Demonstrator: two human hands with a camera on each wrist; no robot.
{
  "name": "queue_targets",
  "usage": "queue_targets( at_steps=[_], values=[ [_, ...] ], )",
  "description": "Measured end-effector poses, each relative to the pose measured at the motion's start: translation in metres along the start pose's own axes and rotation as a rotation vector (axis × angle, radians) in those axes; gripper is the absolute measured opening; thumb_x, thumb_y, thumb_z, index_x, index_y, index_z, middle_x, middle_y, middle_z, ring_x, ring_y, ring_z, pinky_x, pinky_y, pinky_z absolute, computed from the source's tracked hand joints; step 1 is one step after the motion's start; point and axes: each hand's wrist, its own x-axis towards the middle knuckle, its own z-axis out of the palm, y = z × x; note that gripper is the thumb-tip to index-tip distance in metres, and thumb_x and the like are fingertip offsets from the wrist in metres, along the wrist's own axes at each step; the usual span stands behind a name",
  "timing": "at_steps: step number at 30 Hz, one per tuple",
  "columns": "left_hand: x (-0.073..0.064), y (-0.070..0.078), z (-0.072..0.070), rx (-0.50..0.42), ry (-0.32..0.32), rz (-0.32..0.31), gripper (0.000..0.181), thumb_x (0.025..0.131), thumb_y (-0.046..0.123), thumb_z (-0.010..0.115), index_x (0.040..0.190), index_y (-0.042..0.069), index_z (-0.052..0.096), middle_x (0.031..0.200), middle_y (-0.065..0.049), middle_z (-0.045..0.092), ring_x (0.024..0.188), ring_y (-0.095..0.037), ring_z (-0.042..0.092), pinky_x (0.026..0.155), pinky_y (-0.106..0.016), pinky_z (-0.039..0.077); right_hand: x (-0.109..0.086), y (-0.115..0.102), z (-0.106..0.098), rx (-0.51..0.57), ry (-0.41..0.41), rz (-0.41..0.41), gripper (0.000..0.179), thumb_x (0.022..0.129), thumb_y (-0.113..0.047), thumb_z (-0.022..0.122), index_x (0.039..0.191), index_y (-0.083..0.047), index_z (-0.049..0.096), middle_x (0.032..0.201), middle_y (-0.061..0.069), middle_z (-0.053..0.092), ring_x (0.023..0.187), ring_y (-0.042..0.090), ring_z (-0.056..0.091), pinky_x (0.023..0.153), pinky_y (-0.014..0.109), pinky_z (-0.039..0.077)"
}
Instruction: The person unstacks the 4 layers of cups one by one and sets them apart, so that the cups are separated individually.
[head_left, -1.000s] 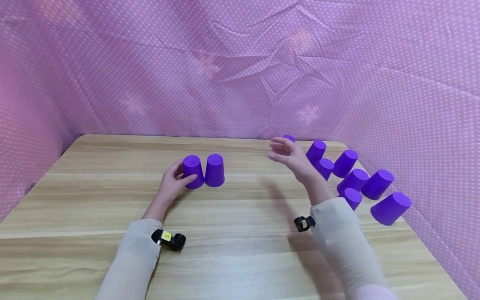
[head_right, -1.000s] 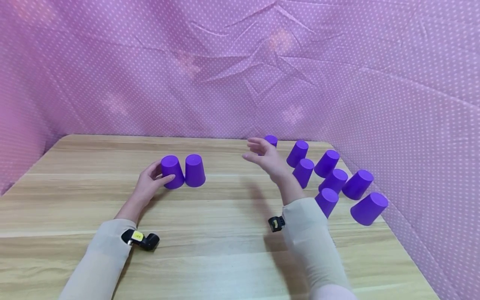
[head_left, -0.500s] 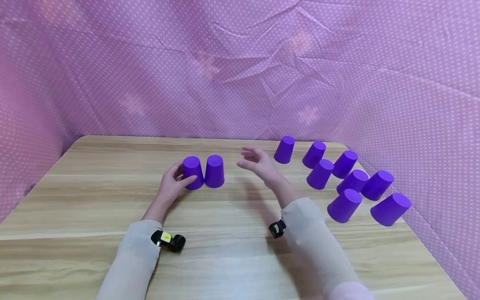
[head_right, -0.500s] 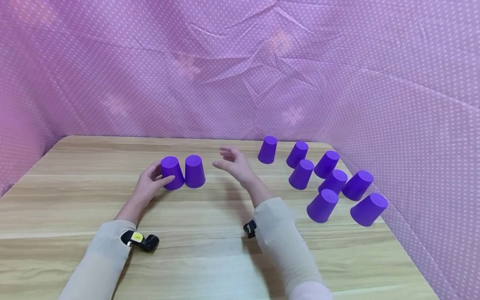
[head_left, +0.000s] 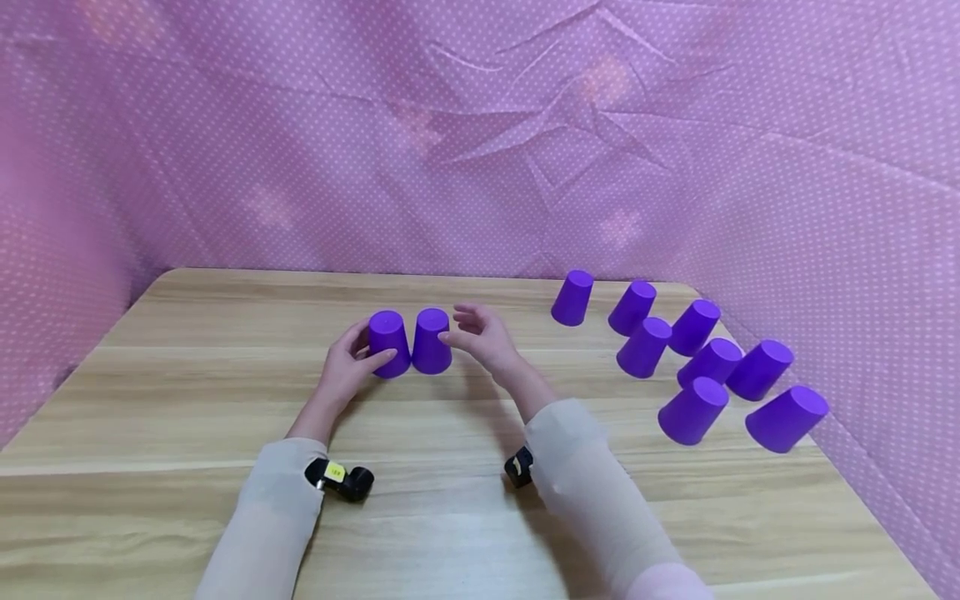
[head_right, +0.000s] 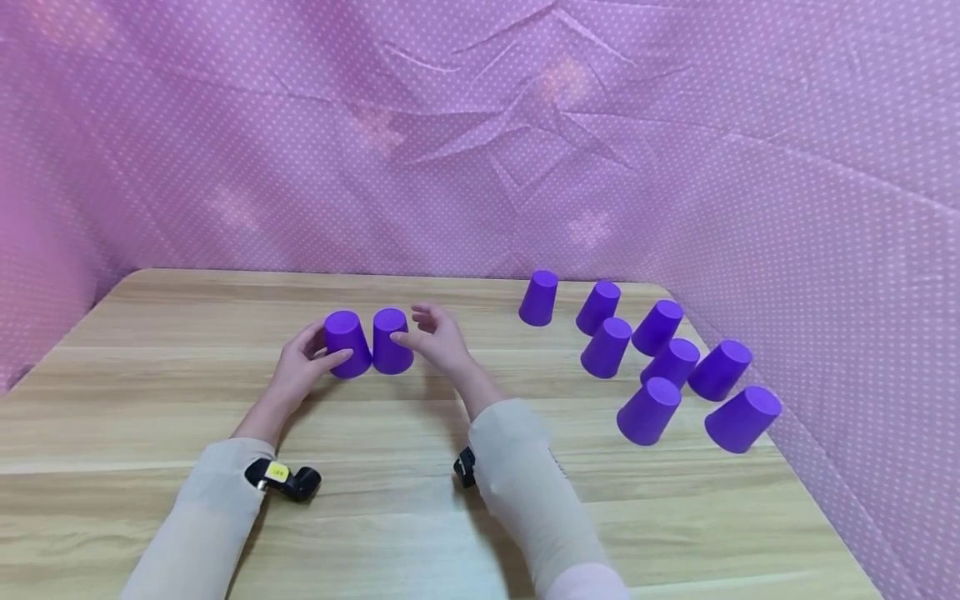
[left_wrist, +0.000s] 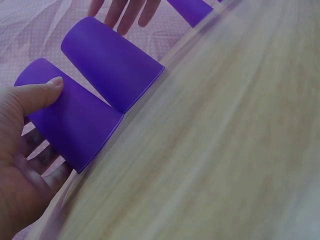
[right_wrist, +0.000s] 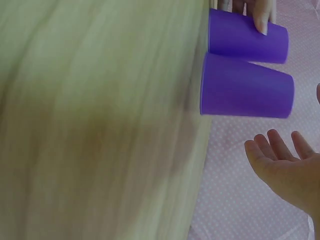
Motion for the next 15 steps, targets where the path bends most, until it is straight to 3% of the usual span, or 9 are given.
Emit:
queue_targets(
  at_steps=[15],
  values=[
    [0.001,-0.001,0.001,0.008,0.001,0.005,0.062,0.075,0.008,0.066,0.128,-0.001,0.036,0.121,-0.022,0.043,0.111,-0.029,0.039,0.096,-0.036,0.031,0.011,0.008,0.019,-0.007,0.02,0.017,0.056,0.071,-0.008,0.069,0.121,0.001,0.044,0.113,0.017,0.052,0.102,0.025,0.049,0.087,0.031,0.041]
  ],
)
